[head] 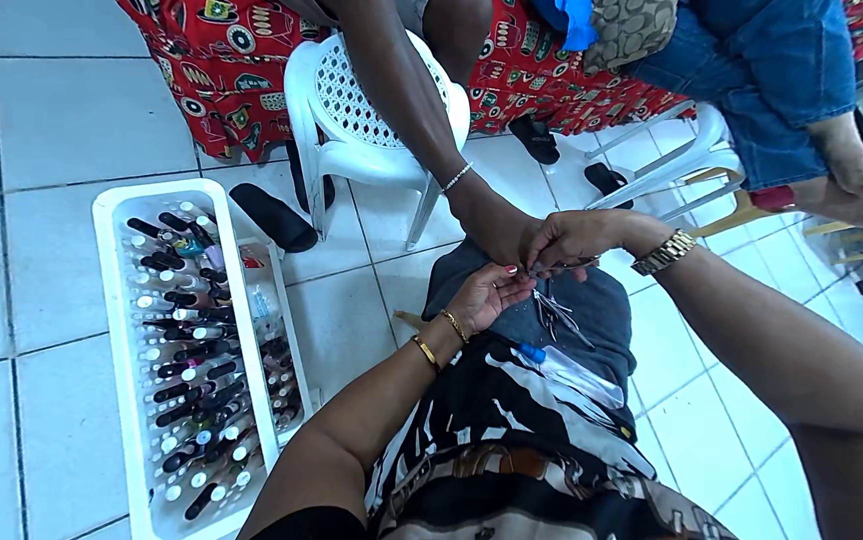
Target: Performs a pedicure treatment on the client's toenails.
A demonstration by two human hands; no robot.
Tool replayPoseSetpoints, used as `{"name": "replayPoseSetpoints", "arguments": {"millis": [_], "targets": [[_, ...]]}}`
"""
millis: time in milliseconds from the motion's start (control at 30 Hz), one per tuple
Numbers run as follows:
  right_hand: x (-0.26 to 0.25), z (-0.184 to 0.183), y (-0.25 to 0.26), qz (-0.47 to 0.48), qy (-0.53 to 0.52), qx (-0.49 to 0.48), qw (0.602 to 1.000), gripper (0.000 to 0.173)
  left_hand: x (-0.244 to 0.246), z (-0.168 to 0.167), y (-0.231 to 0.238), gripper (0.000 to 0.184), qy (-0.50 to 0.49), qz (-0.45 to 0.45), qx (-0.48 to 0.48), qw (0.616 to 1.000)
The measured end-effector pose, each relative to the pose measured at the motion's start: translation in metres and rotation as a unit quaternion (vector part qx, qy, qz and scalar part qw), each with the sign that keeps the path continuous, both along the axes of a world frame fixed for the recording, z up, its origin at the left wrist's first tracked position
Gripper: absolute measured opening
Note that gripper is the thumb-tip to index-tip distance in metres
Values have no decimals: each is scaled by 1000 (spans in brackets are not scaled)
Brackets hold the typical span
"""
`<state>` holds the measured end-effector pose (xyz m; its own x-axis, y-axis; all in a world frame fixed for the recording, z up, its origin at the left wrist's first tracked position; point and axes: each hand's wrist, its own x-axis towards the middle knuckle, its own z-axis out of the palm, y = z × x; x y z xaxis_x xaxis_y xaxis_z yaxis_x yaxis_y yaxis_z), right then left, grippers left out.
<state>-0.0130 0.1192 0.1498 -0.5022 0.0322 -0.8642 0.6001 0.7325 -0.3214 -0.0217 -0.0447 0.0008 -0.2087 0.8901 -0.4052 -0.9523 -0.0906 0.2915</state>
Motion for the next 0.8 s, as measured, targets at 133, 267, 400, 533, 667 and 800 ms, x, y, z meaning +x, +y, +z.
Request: {"name": "replayPoseSetpoints", "arguments": {"millis": [133,267,400,533,667,800], "targets": [[-2,4,-8,-13,-18,26,999,19,0,2,0,10,5,-4,-11,1000],[-3,-1,-9,-20,-17,40,999,19,-1,1,0,9,9,-4,-9,1000],[-4,0,-12,11,-15,52,998,18,0,-1,1,8,11,-3,-10,1000],[-4,0,-3,4,-11,13,1000,18,-1,-2,1,7,6,-3,-7,1000],[-7,4,-13,4,-29,48,998,19,-2,1,2,8,5,-3,-11,1000],[-5,-1,-10,42,-19,72,996,19,-1,-1,5,6,27,-11,-22,999]]}}
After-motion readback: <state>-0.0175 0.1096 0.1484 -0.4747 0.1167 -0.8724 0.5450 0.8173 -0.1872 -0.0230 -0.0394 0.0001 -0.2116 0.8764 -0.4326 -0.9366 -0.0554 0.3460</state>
